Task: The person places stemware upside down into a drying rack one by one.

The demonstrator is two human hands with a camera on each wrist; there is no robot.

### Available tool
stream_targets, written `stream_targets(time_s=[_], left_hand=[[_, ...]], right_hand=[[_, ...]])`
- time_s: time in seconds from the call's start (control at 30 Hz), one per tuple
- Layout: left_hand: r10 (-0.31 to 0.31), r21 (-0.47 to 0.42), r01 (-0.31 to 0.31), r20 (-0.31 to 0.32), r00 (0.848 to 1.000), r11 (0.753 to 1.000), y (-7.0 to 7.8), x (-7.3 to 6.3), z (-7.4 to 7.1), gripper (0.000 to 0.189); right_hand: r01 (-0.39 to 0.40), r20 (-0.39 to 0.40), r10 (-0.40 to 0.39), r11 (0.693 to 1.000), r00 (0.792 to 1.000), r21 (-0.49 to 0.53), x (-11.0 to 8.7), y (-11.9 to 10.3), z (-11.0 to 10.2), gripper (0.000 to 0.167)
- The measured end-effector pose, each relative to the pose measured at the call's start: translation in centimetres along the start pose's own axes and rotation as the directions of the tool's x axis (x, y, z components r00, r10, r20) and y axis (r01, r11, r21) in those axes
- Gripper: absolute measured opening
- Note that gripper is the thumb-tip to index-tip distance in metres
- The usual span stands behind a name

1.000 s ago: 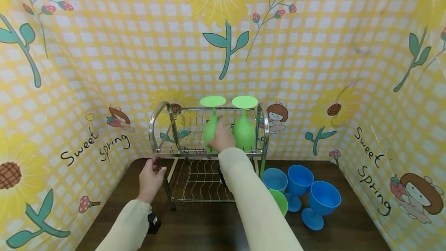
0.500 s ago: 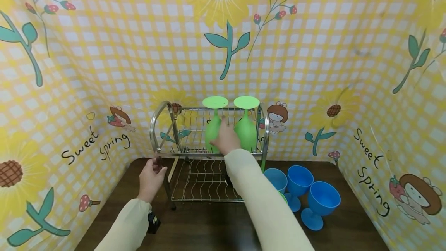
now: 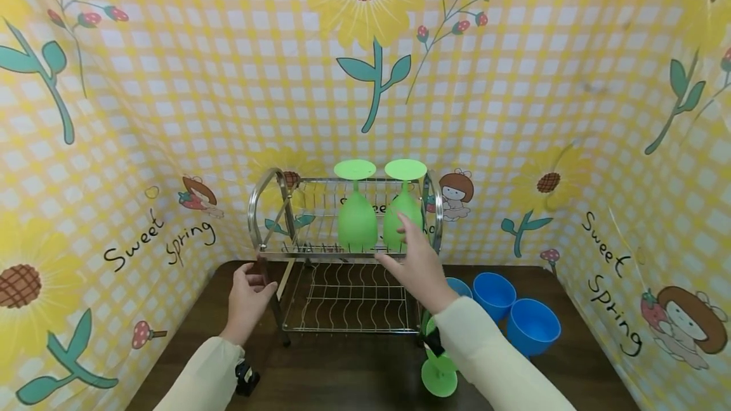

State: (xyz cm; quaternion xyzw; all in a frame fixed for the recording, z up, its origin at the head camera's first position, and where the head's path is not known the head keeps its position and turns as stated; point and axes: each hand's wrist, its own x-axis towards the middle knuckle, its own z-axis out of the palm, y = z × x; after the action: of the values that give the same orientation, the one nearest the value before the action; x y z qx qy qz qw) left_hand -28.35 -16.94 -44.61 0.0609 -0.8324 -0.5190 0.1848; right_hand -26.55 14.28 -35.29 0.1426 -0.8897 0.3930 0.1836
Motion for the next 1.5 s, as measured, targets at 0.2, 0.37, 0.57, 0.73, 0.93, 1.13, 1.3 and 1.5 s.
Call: stream_targets(time_s=[0.2, 0.37, 0.57, 0.73, 0.93, 1.13, 1.3, 1.5], left_hand=[[0.139, 0.057, -0.133, -0.119, 0.983, 0.989, -2.2, -0.6, -0.6, 0.046], [0.376, 0.238, -0.341, -0.121, 0.919, 0.910, -3.3, -1.2, -0.1, 0.032], [0.592, 0.342, -0.615, 0.181, 0.785, 0.710, -1.4, -2.3, 2.9, 0.029], [0.547, 0.295, -0.659, 0.381, 0.745, 0.692, 0.8, -3.0, 5.4, 0.026], [0.484, 0.238, -0.658, 0.512, 0.710, 0.714, 2.8, -3.3, 7.1, 0.029], [0.450, 0.228, -0.664, 0.577, 0.681, 0.712, 3.8, -3.0, 7.1, 0.037], [0.388, 0.211, -0.649, 0.653, 0.650, 0.731, 5.2, -3.2, 7.5, 0.046], [0.352, 0.203, -0.665, 0.718, 0.600, 0.718, 6.4, -3.3, 8.5, 0.053]], right_hand=[[-0.019, -0.166, 0.025, 0.999, 0.986, 0.035, -4.1, 2.8, -0.6, 0.074], [0.014, -0.244, 0.000, 0.998, 0.970, 0.057, -6.3, 5.1, -1.0, 0.068], [-0.085, -0.285, 0.128, 0.984, 0.950, 0.158, -9.4, 8.7, -1.0, 0.070], [-0.055, -0.435, 0.175, 0.960, 0.884, 0.274, -12.1, 11.3, 0.4, 0.080], [0.021, -0.526, 0.095, 0.978, 0.845, 0.210, -14.9, 14.5, 1.7, 0.093], [-0.209, -0.232, 0.228, 0.972, 0.946, 0.105, -16.2, 15.9, 3.0, 0.104], [-0.358, -0.037, 0.366, 0.923, 0.930, 0.138, -16.5, 17.0, 4.5, 0.101], [-0.305, -0.047, 0.327, 0.917, 0.944, 0.259, -15.9, 17.9, 6.6, 0.081]])
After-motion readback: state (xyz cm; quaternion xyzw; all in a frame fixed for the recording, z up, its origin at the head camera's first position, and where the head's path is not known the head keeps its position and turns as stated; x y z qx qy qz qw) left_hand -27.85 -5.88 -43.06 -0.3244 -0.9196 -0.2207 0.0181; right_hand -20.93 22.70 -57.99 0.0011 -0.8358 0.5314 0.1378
